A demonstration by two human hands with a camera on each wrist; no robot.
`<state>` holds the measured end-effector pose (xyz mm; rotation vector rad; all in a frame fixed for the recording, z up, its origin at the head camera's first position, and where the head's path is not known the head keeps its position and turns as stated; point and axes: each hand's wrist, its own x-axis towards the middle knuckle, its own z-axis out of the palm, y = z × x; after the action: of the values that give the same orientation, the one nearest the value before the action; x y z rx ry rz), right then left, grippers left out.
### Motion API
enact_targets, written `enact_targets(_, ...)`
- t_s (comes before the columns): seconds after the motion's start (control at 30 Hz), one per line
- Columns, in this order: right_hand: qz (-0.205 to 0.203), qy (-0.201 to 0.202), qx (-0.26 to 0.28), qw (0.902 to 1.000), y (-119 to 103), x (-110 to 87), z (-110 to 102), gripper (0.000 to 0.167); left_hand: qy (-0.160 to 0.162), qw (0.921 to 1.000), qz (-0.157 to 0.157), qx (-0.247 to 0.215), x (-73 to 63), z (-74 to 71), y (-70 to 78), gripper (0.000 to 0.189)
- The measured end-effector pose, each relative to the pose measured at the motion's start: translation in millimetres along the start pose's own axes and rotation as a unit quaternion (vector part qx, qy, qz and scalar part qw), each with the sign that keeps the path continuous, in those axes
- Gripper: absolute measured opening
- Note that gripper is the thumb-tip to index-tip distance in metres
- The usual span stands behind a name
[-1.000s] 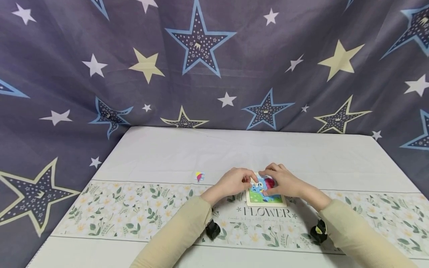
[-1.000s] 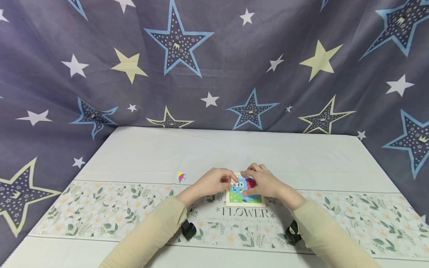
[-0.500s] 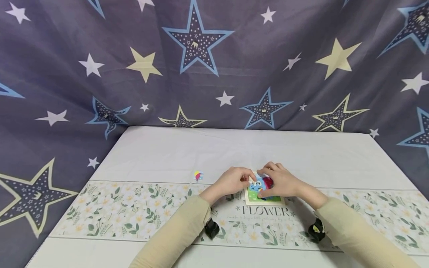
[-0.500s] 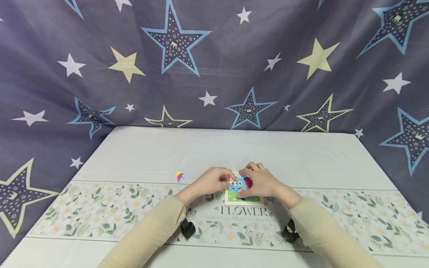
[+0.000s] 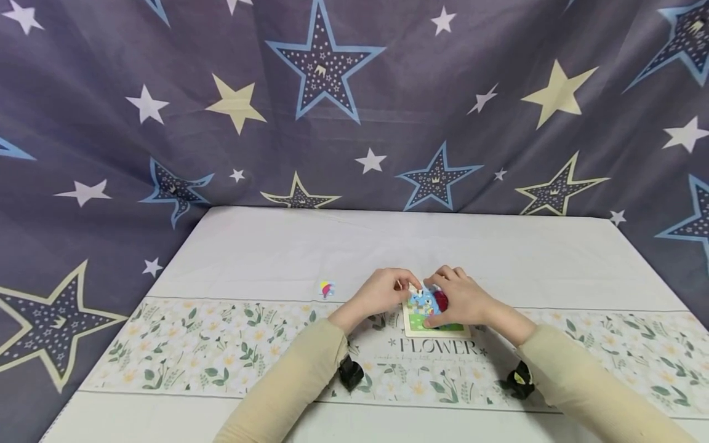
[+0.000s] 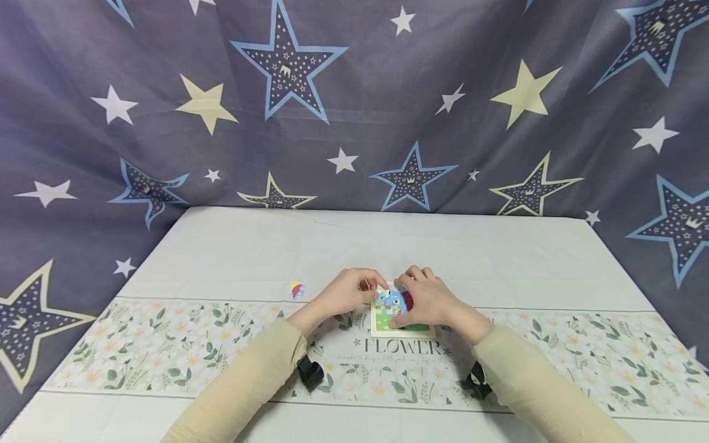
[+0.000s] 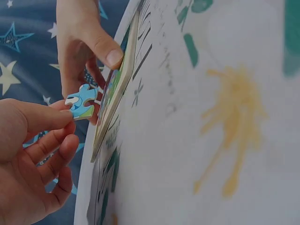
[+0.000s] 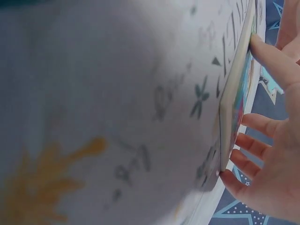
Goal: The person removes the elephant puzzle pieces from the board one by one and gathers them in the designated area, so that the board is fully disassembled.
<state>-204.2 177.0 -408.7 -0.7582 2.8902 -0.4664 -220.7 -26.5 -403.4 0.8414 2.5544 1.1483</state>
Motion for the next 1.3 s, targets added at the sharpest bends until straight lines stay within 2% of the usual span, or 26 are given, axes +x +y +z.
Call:
enact_targets(0.3, -0.008, -0.002, 0.005, 1.0000, 2, 0.1, -3, 0.076, -0.007, 0.9999, -0.014, 0.001, -4.4, -8.7, -2.9, 0.020)
enact_targets(0.53, -0.022, -0.003, 0.017, 0.9996, 5, 0.9, -7, 0.067, -0.005, 0.9997, -0.023, -0.008, -15.5, -18.0, -8.3, 0.021)
enact_targets(0.7, -0.024, -0.008, 0.027, 0.9993, 8, 1.5, -8, 0.060, 0.006, 0.9997, -0.023, -0.004, -24.4, -26.2, -14.8, 0.022)
enact_targets(1.3, -0.040, -0.010, 0.043, 0.9982, 12, 2.5, -9, 0.060, 0.043, 0.9980, -0.044, 0.015, -58.2, -53.1, -42.1, 0.019)
